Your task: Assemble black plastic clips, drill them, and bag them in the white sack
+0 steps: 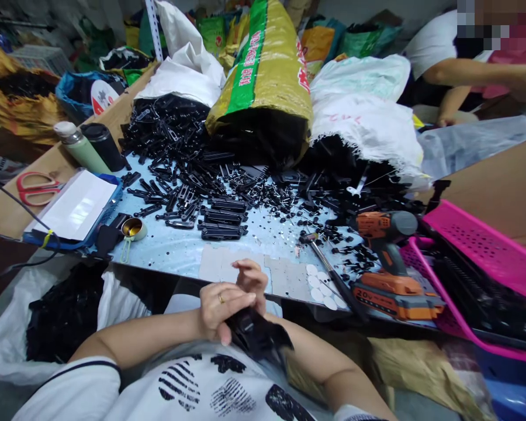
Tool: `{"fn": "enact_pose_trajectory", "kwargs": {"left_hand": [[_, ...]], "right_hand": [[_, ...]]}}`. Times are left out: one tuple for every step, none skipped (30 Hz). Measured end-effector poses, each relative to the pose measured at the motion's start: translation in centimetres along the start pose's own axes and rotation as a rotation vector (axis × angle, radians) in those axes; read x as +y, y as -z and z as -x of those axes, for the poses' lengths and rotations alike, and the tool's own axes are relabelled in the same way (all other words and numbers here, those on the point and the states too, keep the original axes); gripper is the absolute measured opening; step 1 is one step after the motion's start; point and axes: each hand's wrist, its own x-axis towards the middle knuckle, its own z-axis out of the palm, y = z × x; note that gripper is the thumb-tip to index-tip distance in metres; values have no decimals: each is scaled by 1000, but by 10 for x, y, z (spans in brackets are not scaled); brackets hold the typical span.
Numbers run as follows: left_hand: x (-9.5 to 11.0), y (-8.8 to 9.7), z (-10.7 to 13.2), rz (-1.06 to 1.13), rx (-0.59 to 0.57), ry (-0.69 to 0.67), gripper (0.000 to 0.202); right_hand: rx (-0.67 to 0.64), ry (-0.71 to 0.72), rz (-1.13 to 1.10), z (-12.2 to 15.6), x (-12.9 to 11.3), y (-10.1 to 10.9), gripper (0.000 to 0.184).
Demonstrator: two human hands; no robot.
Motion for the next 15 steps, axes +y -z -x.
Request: {"fn": "enact_pose_trajectory", "kwargs": {"left_hand": [[-11,1,3,-88,-1,-60,71],[-23,2,7,-206,-29,-88,73],[-36,3,11,-338,-62,-90,75],[-49,5,14,-463,-104,-77,75],[-61,6,18,-565,-160,-58,73],[-73,8,20,-645,-230,-34,67],[-83,9,22,-705,-306,-14,59],[-93,10,23,-748,-380,0,50],[-101,12,23,-780,-443,14,41],[-109,13,22,-803,-487,31,35],[-116,15,20,-817,-511,50,32],[-123,16,17,-824,-519,71,31],[-130,17,14,-825,-517,91,30],[-136,17,11,-826,-508,110,30],[-142,16,8,-828,-500,125,31]], "right_hand": [[-45,-2,39,-8,11,-1,47],[-125,26,90,-20,24,1,40],[-205,68,158,-36,37,5,35],[-285,116,247,-55,51,11,30],[-356,163,349,-77,67,18,26],[-382,177,455,-102,83,26,24],[-381,168,559,-127,99,35,22],[-389,149,663,-152,115,45,23],[-401,112,771,-177,131,54,24],[-402,65,880,-200,146,63,26],[-402,15,981,-221,160,71,27],[-395,-35,1077,-240,172,78,29],[-387,-89,1163,-257,184,83,31],[-385,-141,1238,-271,195,87,34],[-386,-195,1302,-284,204,89,36]]}}
